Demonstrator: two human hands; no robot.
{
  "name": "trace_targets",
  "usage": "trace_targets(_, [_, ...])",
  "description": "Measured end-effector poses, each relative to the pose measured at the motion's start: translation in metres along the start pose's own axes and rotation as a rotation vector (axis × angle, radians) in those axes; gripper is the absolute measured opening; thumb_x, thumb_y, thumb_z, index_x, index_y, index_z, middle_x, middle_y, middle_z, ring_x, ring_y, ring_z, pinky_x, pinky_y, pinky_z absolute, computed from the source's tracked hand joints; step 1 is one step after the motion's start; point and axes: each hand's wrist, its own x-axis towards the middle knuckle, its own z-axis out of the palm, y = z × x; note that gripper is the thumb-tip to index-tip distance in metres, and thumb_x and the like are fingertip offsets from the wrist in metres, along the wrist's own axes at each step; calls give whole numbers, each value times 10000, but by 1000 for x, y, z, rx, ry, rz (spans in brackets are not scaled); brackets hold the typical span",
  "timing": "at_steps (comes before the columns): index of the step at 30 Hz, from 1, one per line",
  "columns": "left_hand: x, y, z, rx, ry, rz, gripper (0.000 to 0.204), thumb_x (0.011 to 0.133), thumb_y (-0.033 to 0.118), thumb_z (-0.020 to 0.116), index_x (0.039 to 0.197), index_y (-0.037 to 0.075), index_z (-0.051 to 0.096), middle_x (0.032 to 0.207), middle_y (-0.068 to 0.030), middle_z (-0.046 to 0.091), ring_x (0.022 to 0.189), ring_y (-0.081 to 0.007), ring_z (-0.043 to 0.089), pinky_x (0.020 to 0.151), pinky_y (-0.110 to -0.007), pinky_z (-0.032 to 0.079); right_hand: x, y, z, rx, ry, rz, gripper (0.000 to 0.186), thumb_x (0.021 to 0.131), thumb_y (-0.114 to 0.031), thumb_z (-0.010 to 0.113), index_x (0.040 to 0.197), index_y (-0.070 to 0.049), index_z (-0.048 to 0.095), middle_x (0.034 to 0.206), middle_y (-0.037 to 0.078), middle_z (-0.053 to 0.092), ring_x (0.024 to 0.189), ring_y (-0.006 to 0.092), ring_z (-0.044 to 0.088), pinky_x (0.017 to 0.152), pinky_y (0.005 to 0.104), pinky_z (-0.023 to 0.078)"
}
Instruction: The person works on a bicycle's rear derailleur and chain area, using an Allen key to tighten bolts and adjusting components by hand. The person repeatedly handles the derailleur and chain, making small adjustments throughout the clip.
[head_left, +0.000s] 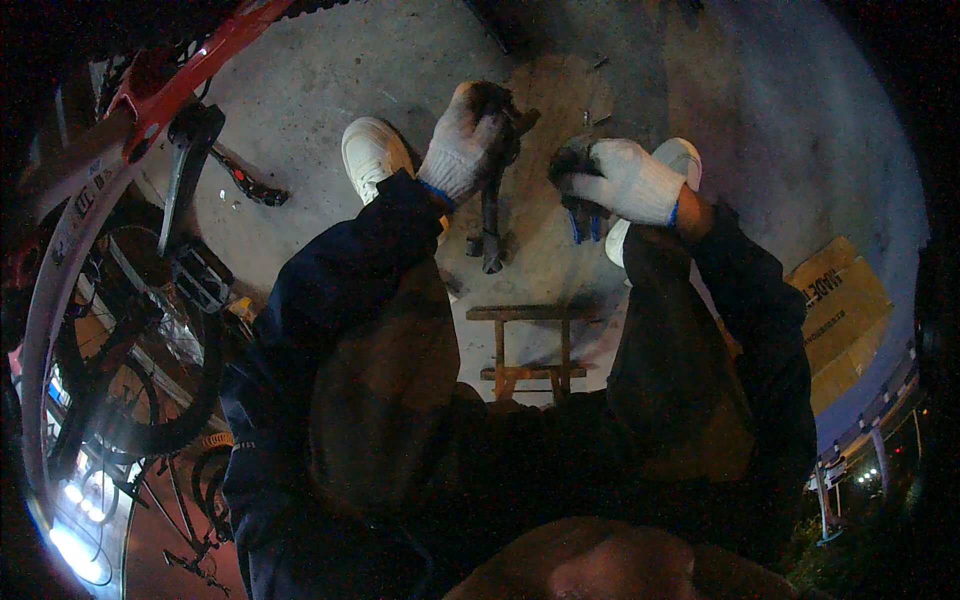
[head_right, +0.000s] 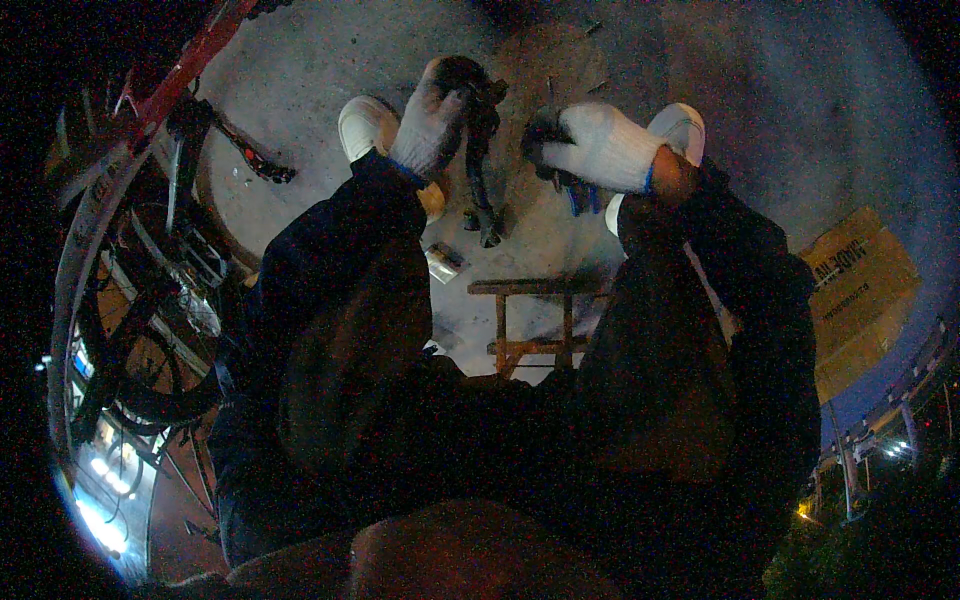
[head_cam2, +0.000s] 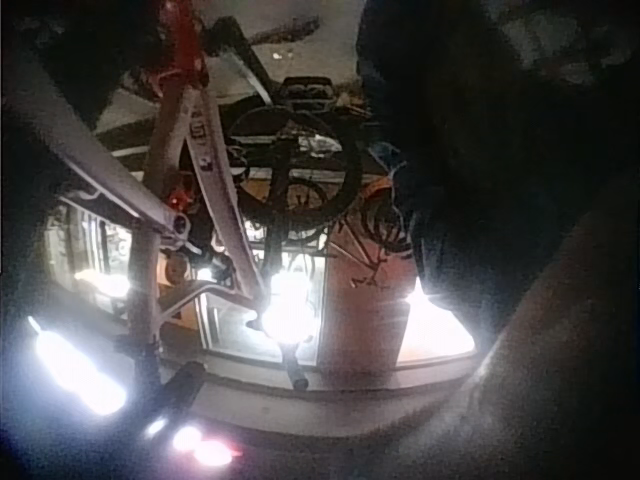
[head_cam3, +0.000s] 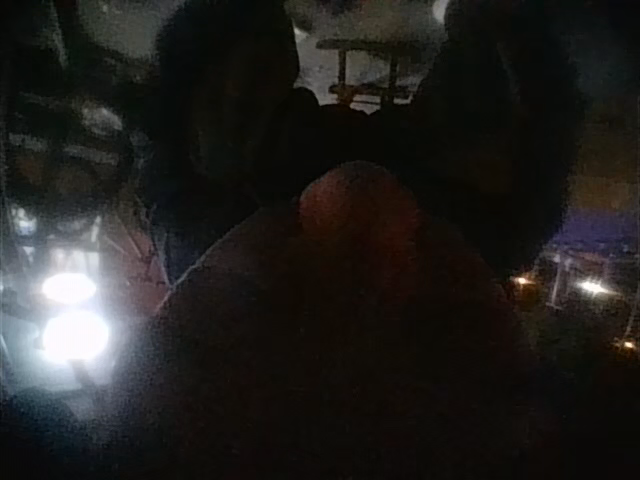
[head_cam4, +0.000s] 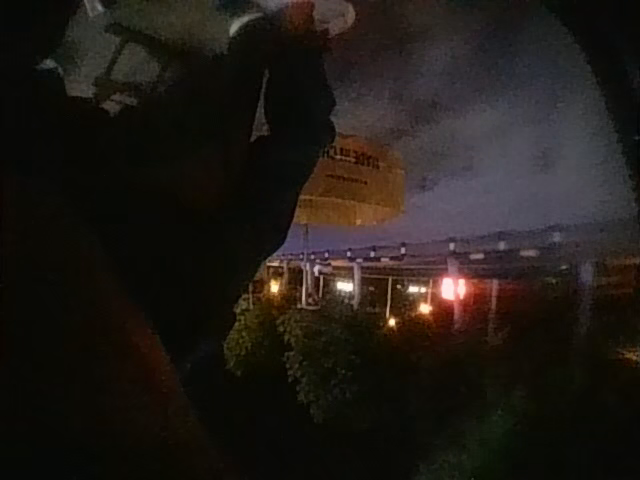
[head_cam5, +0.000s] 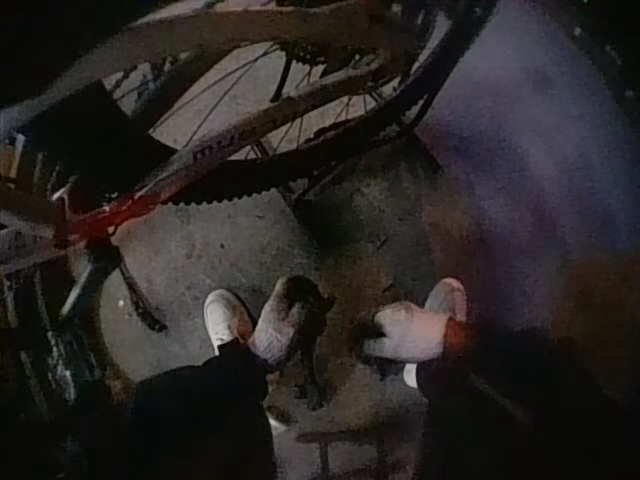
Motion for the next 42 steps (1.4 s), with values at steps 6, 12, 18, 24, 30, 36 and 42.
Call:
trace_targets(6, [1,4,-1,-74,24,-149,320,1043,203,520,1308,45,433,1139,-159,599,882,-221,647,701,-341,560,2,3,11,217,-3,203,407,930,-396,677,998,2,720,876,189,733,825,347,727,778,438,580])
trace_targets(12, [3,-5,-4,235,17,-110,341,1051,227,529,1310,14,469,1136,-156,632,965,-225,660,771,-340,566,18,-24,11,-310,474,35,455,884,-448,703,1083,-38,707,924,200,732,860,379,717,783,456,579])
trace_targets(18, [3,-6,1,135,46,-207,384,1037,229,556,1344,14,472,1110,-141,641,967,-224,644,800,-352,569,34,-29,2,-281,283,24,433,862,-466,709,1113,-113,715,941,172,740,894,364,715,811,467,576])
trace_targets(24, [-5,-15,1,-39,-11,-349,382,1021,215,584,1351,38,507,1122,-97,644,891,-166,637,724,-316,555,37,-14,19,-334,231,-59,450,865,-500,698,1096,-114,720,906,171,740,849,360,718,790,449,576])
trace_targets(30, [-21,-49,-17,-170,-290,-252,379,1024,314,574,1296,50,581,1182,-53,640,1065,-155,604,953,-329,490,28,-14,39,-237,281,-168,341,823,-423,742,904,-92,736,773,161,706,745,361,694,682,442,548])
trace_targets(36, [-31,-60,-19,128,-113,-358,365,1051,307,503,1258,27,611,1125,-82,667,1028,-193,651,903,-340,529,24,-15,50,-46,353,-272,350,832,-425,733,892,-81,732,763,173,699,721,370,690,666,435,550])
trace_targets(42, [-25,-48,0,-181,167,-435,340,1081,288,471,1254,33,616,1087,-101,688,983,-224,682,838,-365,568,30,0,54,-146,246,-206,303,875,-365,693,961,-78,740,816,176,717,746,372,698,680,418,561])
